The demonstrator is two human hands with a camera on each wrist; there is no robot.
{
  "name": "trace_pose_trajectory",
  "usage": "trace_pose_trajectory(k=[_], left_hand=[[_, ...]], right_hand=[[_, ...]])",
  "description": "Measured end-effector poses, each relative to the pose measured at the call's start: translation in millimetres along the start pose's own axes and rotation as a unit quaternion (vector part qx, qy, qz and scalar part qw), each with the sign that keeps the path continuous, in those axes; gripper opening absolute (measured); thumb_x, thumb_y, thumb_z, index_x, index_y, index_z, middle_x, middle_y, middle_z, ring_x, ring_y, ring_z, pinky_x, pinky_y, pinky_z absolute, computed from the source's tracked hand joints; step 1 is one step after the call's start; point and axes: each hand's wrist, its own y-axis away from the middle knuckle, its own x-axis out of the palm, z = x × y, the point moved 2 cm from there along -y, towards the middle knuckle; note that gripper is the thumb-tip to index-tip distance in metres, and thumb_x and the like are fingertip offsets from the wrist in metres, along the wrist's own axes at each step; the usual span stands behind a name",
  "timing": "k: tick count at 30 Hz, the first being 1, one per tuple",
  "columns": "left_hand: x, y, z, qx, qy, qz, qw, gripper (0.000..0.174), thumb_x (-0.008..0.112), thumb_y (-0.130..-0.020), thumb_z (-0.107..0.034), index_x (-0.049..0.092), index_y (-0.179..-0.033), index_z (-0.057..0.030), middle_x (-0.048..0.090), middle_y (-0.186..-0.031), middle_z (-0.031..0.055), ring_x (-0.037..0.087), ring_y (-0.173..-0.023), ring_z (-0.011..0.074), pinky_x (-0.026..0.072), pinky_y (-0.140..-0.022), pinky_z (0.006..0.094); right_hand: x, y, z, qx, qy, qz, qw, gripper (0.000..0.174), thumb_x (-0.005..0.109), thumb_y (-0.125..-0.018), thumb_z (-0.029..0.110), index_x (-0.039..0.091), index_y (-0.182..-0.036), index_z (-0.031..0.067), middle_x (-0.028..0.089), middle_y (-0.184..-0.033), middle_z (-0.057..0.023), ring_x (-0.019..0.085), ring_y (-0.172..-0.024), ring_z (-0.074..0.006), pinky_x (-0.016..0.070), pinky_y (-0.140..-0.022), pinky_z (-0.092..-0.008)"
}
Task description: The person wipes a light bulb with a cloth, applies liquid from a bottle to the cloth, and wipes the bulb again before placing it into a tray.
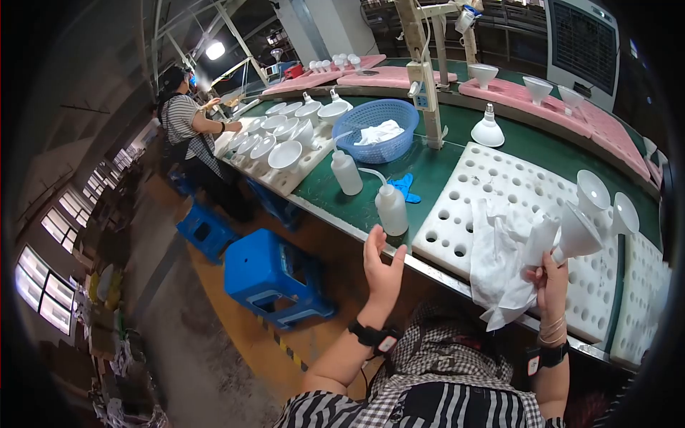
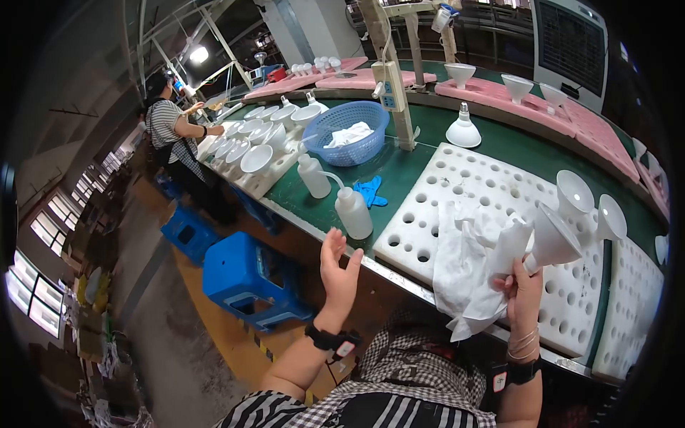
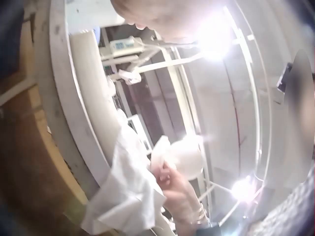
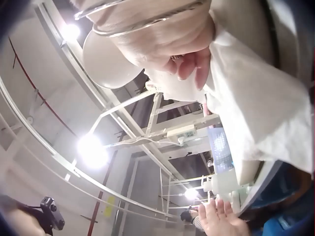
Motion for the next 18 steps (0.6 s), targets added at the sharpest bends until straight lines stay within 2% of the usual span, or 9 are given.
trace_pose_trajectory(k=[1, 5, 8, 15, 17, 18], left_hand=[[-1.6, -7.4, 12.3, -0.022, -0.006, 0.044, 0.999, 0.075, 0.072, -0.084, -0.008, 0.030, -0.144, 0.0052, 0.047, -0.137, 0.0240, 0.050, -0.125, 0.0298, 0.0394, -0.107, 0.0408], [16.8, -29.7, 36.5, -0.044, 0.032, 0.054, 0.997, 0.088, 0.078, -0.079, -0.017, 0.027, -0.146, 0.0044, 0.043, -0.141, 0.0243, 0.047, -0.128, 0.0335, 0.0357, -0.109, 0.0434], [27.3, -44.6, 40.8, -0.064, -0.012, 0.038, 0.997, 0.090, 0.077, -0.080, -0.015, 0.023, -0.148, 0.0043, 0.040, -0.143, 0.0241, 0.044, -0.131, 0.0314, 0.0370, -0.108, 0.0442], [48.4, -69.9, 58.7, -0.040, 0.082, 0.008, 0.996, 0.095, 0.081, -0.075, -0.022, 0.024, -0.148, 0.0019, 0.046, -0.140, 0.0210, 0.049, -0.126, 0.0316, 0.0399, -0.104, 0.0422], [50.5, -74.6, 56.9, -0.064, -0.010, 0.009, 0.998, 0.089, 0.084, -0.072, -0.023, 0.034, -0.142, 0.0007, 0.053, -0.132, 0.0198, 0.055, -0.119, 0.0320, 0.0436, -0.100, 0.0424], [50.7, -78.5, 56.6, -0.066, -0.010, 0.011, 0.998, 0.089, 0.084, -0.072, -0.023, 0.034, -0.142, 0.0007, 0.053, -0.132, 0.0198, 0.055, -0.119, 0.0320, 0.0436, -0.100, 0.0424]], right_hand=[[1.5, 1.3, -0.2, 0.004, -0.001, 0.001, 1.000, 0.017, 0.061, -0.095, 0.011, 0.048, -0.105, 0.0083, 0.053, -0.077, 0.0011, 0.050, -0.053, -0.0058, 0.0595, -0.056, -0.0275], [-1.3, 1.4, 2.2, 0.015, -0.016, 0.010, 1.000, 0.016, 0.058, -0.096, 0.011, 0.047, -0.108, 0.0078, 0.054, -0.075, 0.0005, 0.052, -0.054, -0.0067, 0.0611, -0.057, -0.0290], [-10.7, 0.7, -2.2, 0.028, -0.029, 0.023, 0.999, 0.017, 0.058, -0.096, 0.010, 0.047, -0.109, 0.0076, 0.054, -0.076, 0.0000, 0.053, -0.055, -0.0073, 0.0620, -0.058, -0.0301], [-9.4, 0.9, -2.5, 0.024, -0.023, 0.033, 0.999, 0.018, 0.056, -0.097, 0.010, 0.047, -0.112, 0.0070, 0.055, -0.078, -0.0009, 0.054, -0.056, -0.0079, 0.0622, -0.058, -0.0306], [-9.0, 0.2, -2.0, 0.025, -0.019, 0.029, 0.999, 0.019, 0.056, -0.097, 0.009, 0.047, -0.113, 0.0067, 0.055, -0.078, -0.0010, 0.054, -0.056, -0.0078, 0.0621, -0.058, -0.0304], [-8.8, 0.5, -2.2, 0.026, -0.015, 0.025, 0.999, 0.020, 0.056, -0.096, 0.009, 0.047, -0.113, 0.0063, 0.055, -0.079, -0.0010, 0.053, -0.055, -0.0078, 0.0620, -0.059, -0.0301]])
